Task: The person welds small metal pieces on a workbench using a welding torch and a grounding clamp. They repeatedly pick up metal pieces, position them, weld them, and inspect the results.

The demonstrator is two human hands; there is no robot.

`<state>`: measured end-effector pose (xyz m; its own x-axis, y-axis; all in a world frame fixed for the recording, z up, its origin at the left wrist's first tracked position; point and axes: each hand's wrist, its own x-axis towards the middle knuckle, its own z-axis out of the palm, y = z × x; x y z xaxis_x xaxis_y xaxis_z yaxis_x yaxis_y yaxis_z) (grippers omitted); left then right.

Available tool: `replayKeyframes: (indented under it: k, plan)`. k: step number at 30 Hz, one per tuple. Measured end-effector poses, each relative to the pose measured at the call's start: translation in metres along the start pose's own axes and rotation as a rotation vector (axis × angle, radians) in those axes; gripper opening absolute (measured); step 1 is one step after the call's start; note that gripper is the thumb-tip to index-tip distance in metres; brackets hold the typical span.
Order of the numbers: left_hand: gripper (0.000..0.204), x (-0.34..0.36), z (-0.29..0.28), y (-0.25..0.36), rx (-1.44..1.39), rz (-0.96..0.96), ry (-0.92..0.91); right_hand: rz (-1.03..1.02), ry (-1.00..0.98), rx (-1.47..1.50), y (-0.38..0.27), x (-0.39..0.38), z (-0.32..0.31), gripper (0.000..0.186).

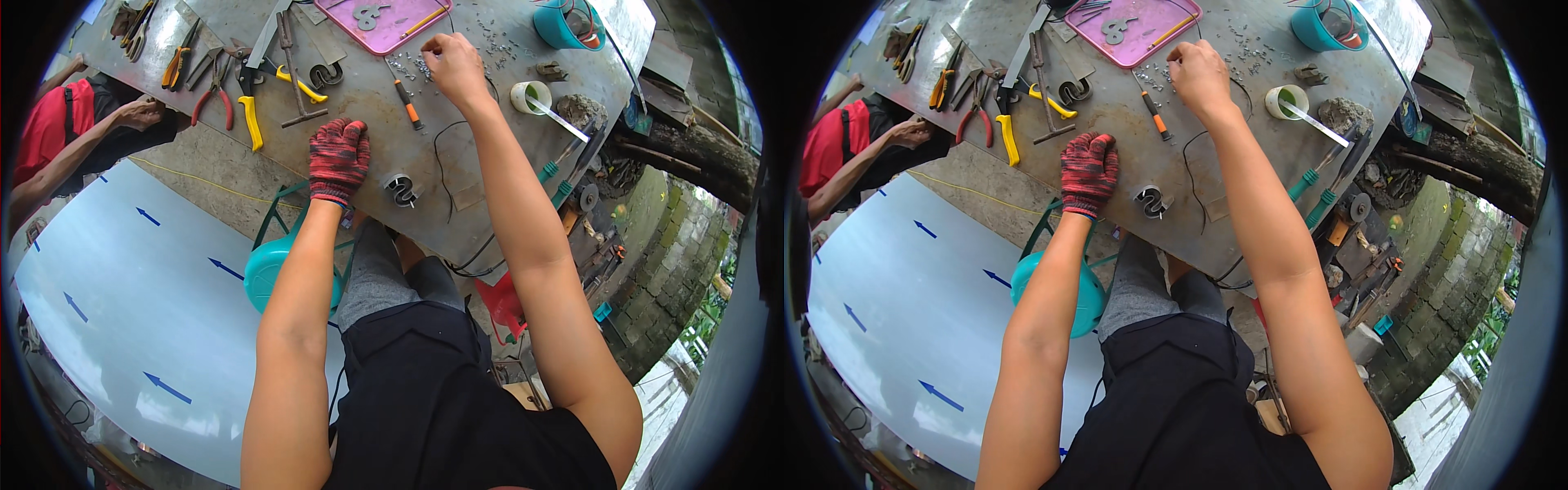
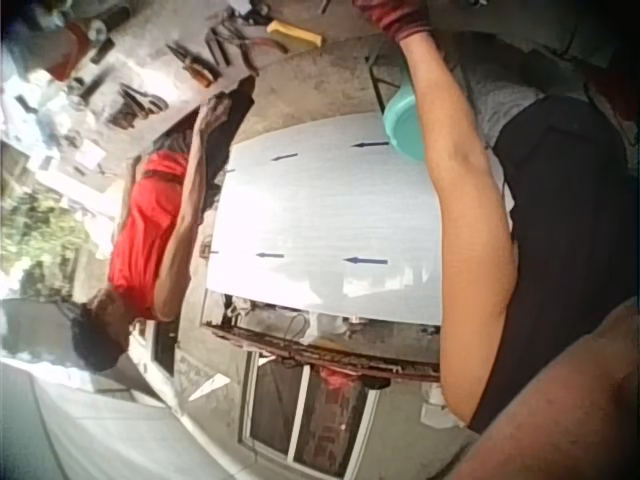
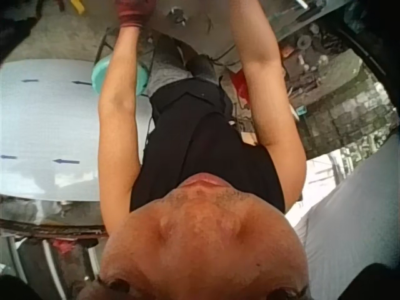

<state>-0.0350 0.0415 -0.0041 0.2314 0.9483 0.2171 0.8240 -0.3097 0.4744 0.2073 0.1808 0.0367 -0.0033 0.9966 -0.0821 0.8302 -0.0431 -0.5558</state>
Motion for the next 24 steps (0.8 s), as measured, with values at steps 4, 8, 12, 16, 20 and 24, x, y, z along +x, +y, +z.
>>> replayKeyframes:
  k: [4, 8, 12, 16, 20, 24]
  plan:
    - [0.026, 0.001, 0.000, 0.000, 0.000, 0.010, 0.003, 0.057, -0.039, -0.014, -0.014, 0.013, 0.014, 0.020]
    - [0.027, -0.001, 0.000, -0.001, -0.001, 0.002, 0.008, 0.102, -0.090, -0.060, -0.020, 0.018, 0.020, 0.022]
    - [0.023, 0.000, -0.001, 0.001, -0.005, 0.012, 0.017, 0.096, -0.059, 0.014, -0.017, 0.019, 0.015, 0.024]
    - [0.022, -0.001, -0.002, -0.001, -0.019, 0.015, 0.019, 0.218, -0.049, 0.435, -0.011, 0.004, -0.007, 0.027]
    - [0.026, -0.002, 0.000, -0.001, -0.010, -0.005, 0.014, 0.303, -0.189, 1.044, -0.001, -0.031, -0.032, 0.029]
    - [0.025, -0.002, 0.002, -0.004, -0.021, -0.001, 0.011, 0.355, -0.330, 1.567, 0.002, -0.073, -0.052, 0.038]
